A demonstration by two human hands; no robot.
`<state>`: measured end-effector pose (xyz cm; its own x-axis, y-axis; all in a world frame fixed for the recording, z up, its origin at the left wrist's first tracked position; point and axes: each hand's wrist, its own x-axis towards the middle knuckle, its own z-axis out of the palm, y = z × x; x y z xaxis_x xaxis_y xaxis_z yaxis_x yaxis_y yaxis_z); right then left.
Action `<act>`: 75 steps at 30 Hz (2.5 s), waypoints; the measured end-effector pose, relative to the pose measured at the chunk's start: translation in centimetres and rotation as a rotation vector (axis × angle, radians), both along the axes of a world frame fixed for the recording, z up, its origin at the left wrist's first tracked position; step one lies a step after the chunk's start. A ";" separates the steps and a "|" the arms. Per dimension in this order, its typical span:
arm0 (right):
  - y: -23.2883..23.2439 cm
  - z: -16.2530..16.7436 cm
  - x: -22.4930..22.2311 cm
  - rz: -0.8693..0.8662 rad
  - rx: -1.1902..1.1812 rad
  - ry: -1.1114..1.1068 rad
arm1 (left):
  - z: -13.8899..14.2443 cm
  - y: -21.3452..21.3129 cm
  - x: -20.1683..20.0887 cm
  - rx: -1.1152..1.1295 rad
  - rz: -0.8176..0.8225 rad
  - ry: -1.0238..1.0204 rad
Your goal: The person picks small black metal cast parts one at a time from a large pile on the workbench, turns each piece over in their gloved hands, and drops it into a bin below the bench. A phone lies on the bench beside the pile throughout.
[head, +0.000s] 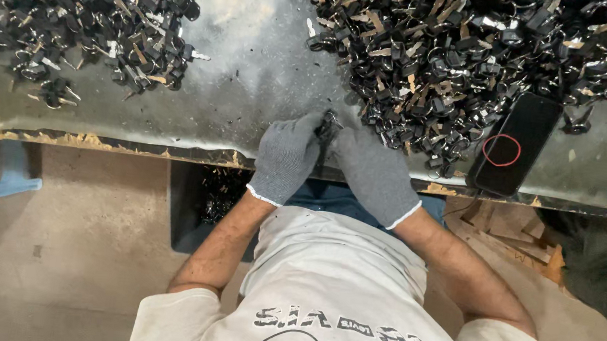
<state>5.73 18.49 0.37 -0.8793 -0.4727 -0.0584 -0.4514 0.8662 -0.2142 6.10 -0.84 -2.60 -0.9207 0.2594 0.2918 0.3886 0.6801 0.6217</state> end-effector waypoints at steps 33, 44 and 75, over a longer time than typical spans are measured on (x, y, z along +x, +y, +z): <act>-0.3 -0.7 1.6 0.061 -0.058 -0.243 | -1.2 1.2 2.6 -0.146 0.055 0.046; -1.3 -3.2 3.9 -0.115 0.065 -0.039 | -2.0 0.9 2.4 -0.104 0.001 0.063; -0.6 -0.7 0.7 -0.157 -0.144 -0.061 | 0.3 0.9 -0.2 -0.062 0.061 0.050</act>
<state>6.39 17.89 -0.28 -0.9396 -0.3377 -0.0552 -0.2961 0.8833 -0.3635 5.91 0.07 -2.32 -0.9200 0.2225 0.3227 0.3750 0.7396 0.5589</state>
